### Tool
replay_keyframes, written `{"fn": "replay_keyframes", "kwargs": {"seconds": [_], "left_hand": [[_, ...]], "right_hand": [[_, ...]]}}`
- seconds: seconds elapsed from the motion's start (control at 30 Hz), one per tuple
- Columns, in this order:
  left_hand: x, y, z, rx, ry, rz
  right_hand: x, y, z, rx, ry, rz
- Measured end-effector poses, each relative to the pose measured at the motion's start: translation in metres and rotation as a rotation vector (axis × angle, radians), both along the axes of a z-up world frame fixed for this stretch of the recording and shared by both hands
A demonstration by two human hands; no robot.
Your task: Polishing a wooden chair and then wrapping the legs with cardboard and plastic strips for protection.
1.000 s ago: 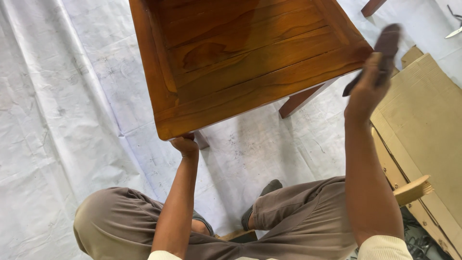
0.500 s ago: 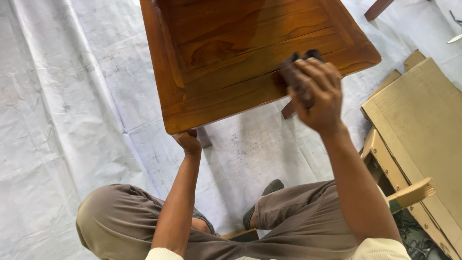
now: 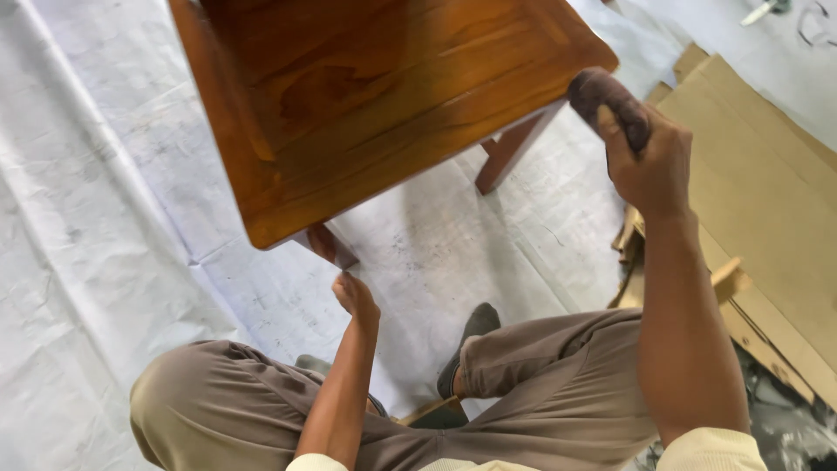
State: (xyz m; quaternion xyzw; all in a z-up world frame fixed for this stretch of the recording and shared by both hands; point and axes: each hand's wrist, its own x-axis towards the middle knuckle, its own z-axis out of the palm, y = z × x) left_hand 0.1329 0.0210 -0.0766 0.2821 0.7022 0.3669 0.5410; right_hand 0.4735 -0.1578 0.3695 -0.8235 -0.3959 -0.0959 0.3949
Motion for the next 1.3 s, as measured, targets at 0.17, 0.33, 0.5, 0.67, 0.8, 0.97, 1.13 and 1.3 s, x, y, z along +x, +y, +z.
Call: {"fn": "replay_keyframes", "kwargs": {"seconds": [0.17,0.33,0.5,0.67,0.8,0.97,1.13,1.3], "left_hand": [[0.048,-0.033,-0.108,0.083,-0.123,-0.523],[0.103,-0.084,0.017,-0.077,-0.284,-0.645],[0.132,-0.132,0.055,-0.226,-0.269,-0.788],[0.142,-0.186,0.044,-0.247,-0.282,-0.985],[0.155,-0.216,0.055,-0.215,-0.207,-1.124],[0.170,-0.219,0.041,-0.009,-0.180,-1.393],[0.182,-0.207,0.059,-0.050,-0.062,-1.446],[0.187,-0.218,0.042,-0.106,-0.031,-1.504]], "right_hand": [[0.009,-0.053,0.009,-0.357,0.011,0.010],[0.010,-0.130,0.025,-0.497,0.102,-0.160],[-0.012,-0.211,0.031,-0.424,0.208,-0.373],[-0.049,-0.291,-0.036,-0.430,0.338,-0.459],[-0.089,-0.340,-0.138,-0.528,0.460,-0.544],[-0.135,-0.362,-0.225,-0.331,0.755,-0.574],[-0.162,-0.395,-0.279,-0.303,0.800,-0.680],[-0.182,-0.419,-0.300,-0.230,0.923,-0.758]]}}
